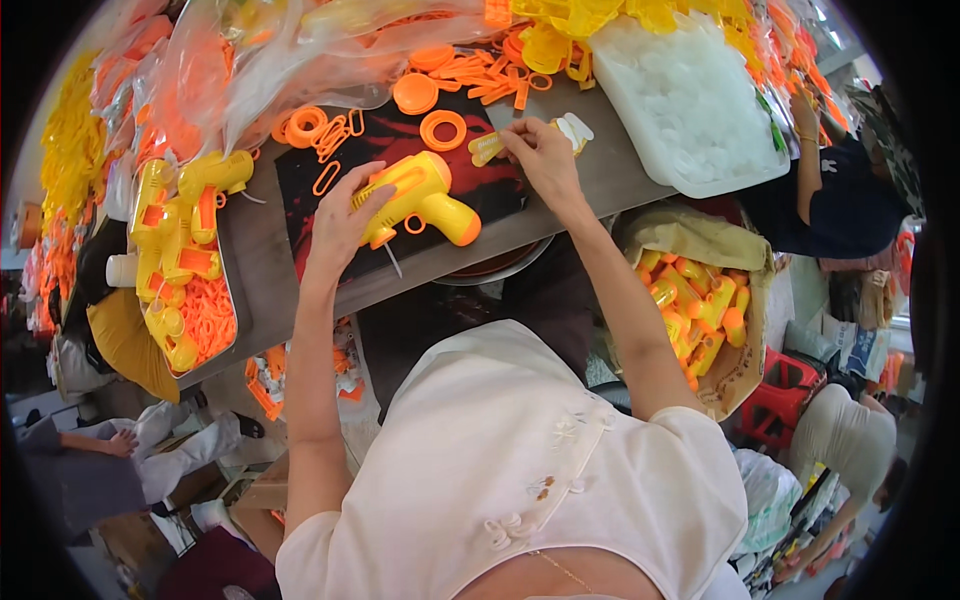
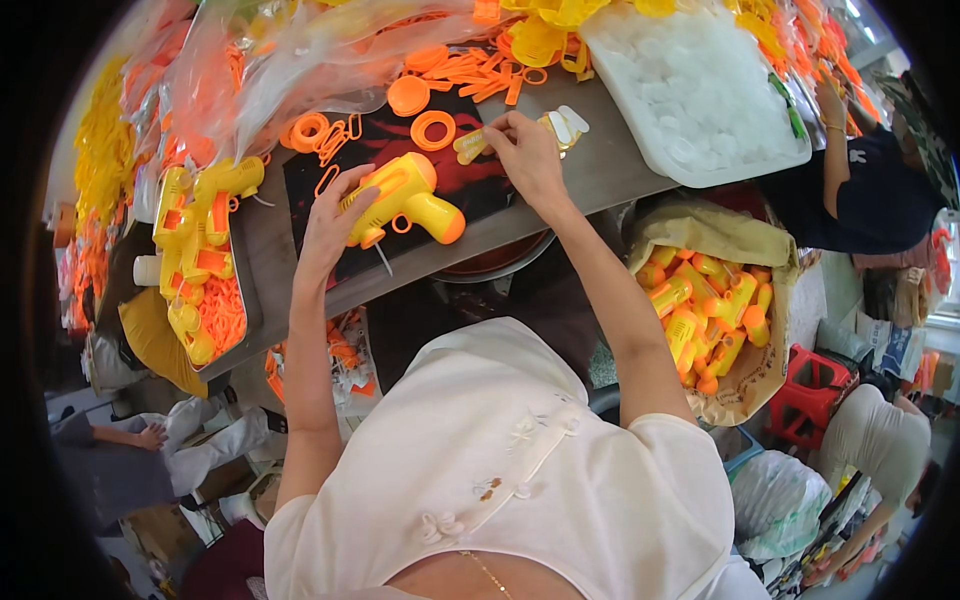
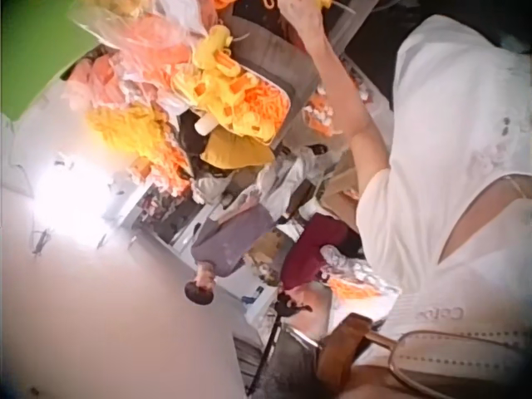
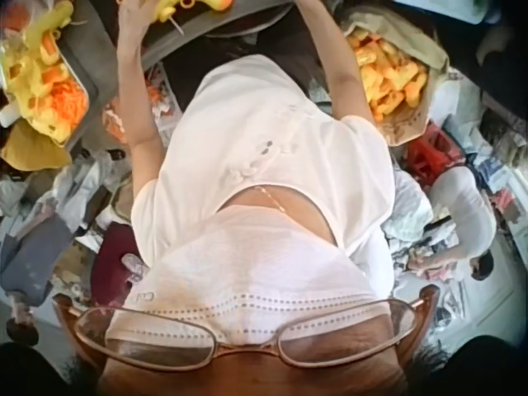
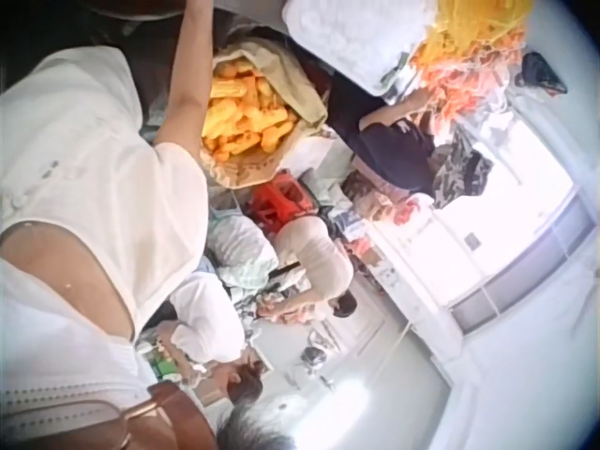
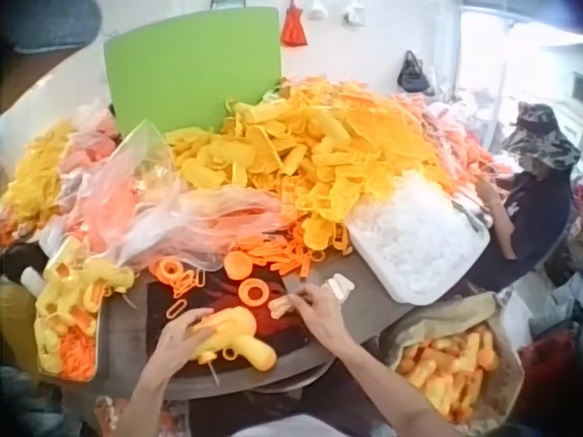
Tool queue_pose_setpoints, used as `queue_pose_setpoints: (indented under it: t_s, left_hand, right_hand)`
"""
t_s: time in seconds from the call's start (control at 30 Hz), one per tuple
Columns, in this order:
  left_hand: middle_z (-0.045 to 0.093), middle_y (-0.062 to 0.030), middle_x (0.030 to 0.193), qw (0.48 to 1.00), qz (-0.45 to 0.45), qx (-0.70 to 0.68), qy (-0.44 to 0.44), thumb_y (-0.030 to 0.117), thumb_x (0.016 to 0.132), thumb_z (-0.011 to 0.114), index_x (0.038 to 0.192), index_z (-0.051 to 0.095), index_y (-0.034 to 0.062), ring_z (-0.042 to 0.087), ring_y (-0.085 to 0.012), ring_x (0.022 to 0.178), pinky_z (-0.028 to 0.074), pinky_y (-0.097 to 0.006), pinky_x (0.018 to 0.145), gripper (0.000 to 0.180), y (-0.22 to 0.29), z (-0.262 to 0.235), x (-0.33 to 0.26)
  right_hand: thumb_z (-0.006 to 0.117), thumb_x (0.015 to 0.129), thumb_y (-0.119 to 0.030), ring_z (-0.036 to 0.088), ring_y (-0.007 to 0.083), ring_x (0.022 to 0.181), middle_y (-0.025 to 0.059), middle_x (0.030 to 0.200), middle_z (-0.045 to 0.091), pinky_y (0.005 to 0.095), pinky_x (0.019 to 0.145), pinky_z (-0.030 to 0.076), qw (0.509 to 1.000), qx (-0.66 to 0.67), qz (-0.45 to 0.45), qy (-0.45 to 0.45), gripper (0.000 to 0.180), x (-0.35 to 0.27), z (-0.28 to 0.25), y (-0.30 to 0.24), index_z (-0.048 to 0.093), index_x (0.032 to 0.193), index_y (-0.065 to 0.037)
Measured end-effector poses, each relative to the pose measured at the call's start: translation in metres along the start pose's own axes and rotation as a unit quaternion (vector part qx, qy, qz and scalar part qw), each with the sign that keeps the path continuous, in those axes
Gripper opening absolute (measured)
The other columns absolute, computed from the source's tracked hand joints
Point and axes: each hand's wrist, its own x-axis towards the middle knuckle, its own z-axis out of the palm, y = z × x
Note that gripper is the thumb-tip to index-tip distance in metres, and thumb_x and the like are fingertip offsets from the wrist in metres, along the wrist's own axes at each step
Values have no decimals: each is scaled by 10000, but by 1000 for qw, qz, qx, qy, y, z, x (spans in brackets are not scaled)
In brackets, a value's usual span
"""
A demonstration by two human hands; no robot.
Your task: Assembling plastic toy guns by attaching orange components to yellow gun bodies.
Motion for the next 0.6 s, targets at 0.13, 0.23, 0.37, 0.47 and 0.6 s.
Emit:
queue_pose_setpoints:
  t_s: [0.13,0.23,0.37,0.47,0.6]
  left_hand:
    - [621,-122,1073,997,54,39,40,282,853,699,1195,597,7,603,-193,977,469,-304,863,451,-10,1,0]
    - [600,-126,1094,992,78,43,84,259,820,722,1185,599,17,595,-233,992,467,-341,880,455,5,12,1]
    - [606,-106,1084,969,174,91,149,169,785,745,1122,630,26,590,-207,984,464,-328,871,384,2,21,5]
    - [636,-100,1012,950,239,157,125,143,761,753,1005,669,24,603,-222,946,464,-336,845,284,1,15,1]
    - [652,-94,962,959,226,134,101,123,738,760,926,684,25,611,-230,911,467,-338,819,225,13,11,-1]
  right_hand:
    - [699,818,-146,609,165,647,90,736,640,284,624,467,965,-211,-147,56,147,5,3,-8,700,870,-9]
    - [722,821,-130,528,67,636,5,715,627,229,586,415,978,-155,-128,64,131,8,-11,-8,718,859,-5]
    - [738,810,-134,502,54,643,-14,712,605,224,586,405,994,-81,-64,34,148,11,-17,-19,712,865,1]
    - [719,835,-161,436,24,600,-47,679,558,194,551,325,998,50,24,8,142,5,-18,-32,679,847,-26]
    - [704,845,-173,387,13,578,-67,647,506,189,527,270,993,100,41,-53,128,-6,-14,-45,638,822,-65]
